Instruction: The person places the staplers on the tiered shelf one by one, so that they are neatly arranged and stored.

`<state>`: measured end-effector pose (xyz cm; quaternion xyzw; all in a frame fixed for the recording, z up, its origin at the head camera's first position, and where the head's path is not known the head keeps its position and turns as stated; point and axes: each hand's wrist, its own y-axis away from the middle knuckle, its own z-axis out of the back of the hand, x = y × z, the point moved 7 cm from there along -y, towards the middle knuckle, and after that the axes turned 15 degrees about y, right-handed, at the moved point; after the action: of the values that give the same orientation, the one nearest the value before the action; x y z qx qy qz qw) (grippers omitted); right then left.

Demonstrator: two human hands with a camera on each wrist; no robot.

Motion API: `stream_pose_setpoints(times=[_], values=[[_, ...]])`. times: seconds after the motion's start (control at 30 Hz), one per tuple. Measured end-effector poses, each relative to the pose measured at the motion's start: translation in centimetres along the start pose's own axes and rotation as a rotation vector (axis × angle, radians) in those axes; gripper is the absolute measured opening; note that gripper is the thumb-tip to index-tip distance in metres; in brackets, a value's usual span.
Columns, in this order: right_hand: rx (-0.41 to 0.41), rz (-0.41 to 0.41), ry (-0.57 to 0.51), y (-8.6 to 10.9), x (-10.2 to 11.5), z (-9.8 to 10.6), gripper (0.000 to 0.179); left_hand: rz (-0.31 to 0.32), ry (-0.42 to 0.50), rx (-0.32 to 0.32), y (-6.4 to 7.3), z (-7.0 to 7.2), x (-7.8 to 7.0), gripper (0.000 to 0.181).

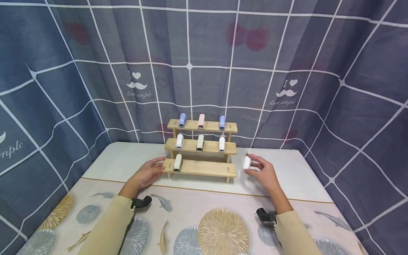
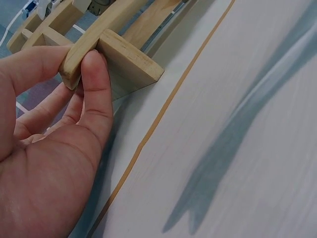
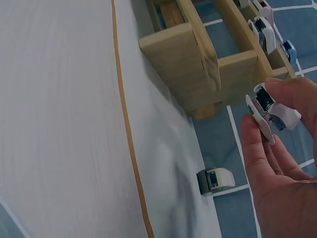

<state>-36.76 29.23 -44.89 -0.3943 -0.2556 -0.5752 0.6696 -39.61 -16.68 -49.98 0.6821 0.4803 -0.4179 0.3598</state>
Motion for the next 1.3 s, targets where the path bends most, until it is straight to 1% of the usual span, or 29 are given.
stream_pose_setpoints(times=[0.17,0.3,0.47,0.57,0.83,0.97,1.07,1.13,1.3], values=[[0.027,-0.005,-0.039,0.5,0.8,-0.7,0.073,-0.001,-0.004,0.005,0.1,-0.1,-0.2,0.066],[0.049,0.012,-0.087,1.1,1.7,-1.4,0.071,-0.003,-0.005,0.014,0.1,0.0,-0.1,0.066],[0.073,0.028,-0.092,1.5,2.8,-2.1,0.071,-0.004,-0.002,0.010,-0.1,0.0,0.0,0.066],[0.092,0.032,-0.097,1.7,3.5,-2.6,0.071,-0.001,0.004,-0.003,-0.2,0.1,0.1,0.065],[0.132,0.091,-0.158,1.6,5.2,-4.0,0.068,-0.006,0.010,-0.008,-0.2,0.2,0.2,0.064],[0.152,0.105,-0.189,1.4,5.8,-4.9,0.068,-0.010,0.012,-0.011,-0.2,0.1,0.2,0.064],[0.178,0.104,-0.220,1.4,6.2,-5.6,0.069,-0.014,0.005,-0.001,-0.2,0.1,0.2,0.064],[0.200,0.098,-0.242,1.3,6.3,-6.1,0.069,-0.010,0.006,-0.007,-0.2,0.1,0.2,0.064],[0.232,0.091,-0.236,1.0,6.7,-7.2,0.070,-0.003,0.011,-0.010,-0.3,0.3,0.4,0.065]])
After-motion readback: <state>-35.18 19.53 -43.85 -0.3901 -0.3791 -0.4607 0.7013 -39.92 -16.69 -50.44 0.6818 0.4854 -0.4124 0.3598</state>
